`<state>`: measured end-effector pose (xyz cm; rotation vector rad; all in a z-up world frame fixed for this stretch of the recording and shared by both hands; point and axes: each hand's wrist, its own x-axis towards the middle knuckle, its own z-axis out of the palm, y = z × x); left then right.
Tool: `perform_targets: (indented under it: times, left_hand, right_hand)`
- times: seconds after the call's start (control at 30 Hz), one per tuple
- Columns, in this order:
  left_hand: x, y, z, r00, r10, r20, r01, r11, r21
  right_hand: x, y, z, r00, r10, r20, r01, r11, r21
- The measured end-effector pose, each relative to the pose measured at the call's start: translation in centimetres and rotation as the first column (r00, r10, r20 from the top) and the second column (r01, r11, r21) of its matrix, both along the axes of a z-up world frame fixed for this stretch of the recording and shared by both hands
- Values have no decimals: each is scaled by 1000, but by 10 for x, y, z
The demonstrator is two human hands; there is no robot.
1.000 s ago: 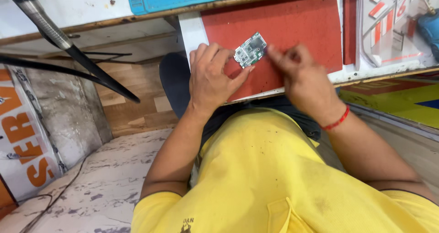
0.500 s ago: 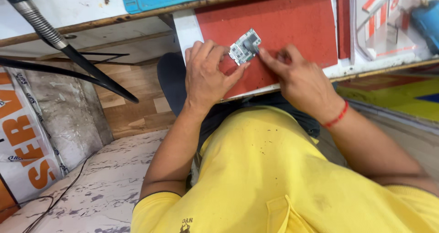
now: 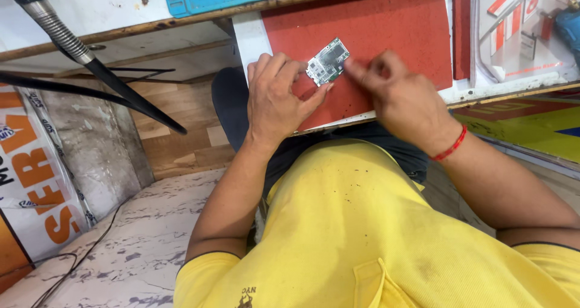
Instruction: The person cleans a small circuit board using a toothbrush and a liquid from a small bottle. They then use a hot air gun to heat the board and continue cleaning with the toothbrush. The person works on a red mat on a cluttered workbench.
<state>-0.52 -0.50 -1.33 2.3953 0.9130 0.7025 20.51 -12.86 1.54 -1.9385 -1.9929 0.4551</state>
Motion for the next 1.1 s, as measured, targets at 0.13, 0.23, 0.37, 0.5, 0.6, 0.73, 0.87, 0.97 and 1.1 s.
perform_targets:
  times: [0.13, 0.23, 0.37, 0.5, 0.6, 0.73, 0.87, 0.97, 1.1]
  left_hand:
    - [-2, 2, -1, 1000, -6, 14, 6, 999, 35]
    - [2, 3, 0, 1000, -9, 7, 9, 1000, 21]
    - [-1, 0, 0, 1000, 9, -9, -8, 1000, 28]
    - [0, 2, -1, 1000, -9, 3, 9, 999, 52]
    - [0, 2, -1, 1000, -12, 2, 12, 999, 42]
    - [-1, 1, -3, 1000, -10, 1, 10, 999, 45]
    - [-1, 3, -2, 1000, -12, -1, 12, 999, 49]
    - [-1, 1, -3, 1000, -12, -2, 12, 999, 44]
    - [-1, 3, -4, 1000, -19, 8, 19, 999, 35]
  right_hand:
    - [-4, 4, -1, 999, -37, 32, 37, 999, 5]
    - [-6, 2, 0, 998, -54, 13, 55, 998, -13]
    - [-7, 3, 1, 999, -32, 5, 32, 999, -23]
    - [-7, 6, -2, 996, -83, 26, 82, 996, 23]
    - [-13, -1, 1, 999, -50, -16, 48, 995, -90]
    - [-14, 3, -2, 996, -87, -35, 86, 996, -14]
    - [-16, 4, 0, 994, -94, -56, 92, 995, -41]
    - [-17, -1, 2, 997, -71, -35, 68, 995, -72]
    - [-9, 4, -3, 987, -156, -27, 157, 987, 38]
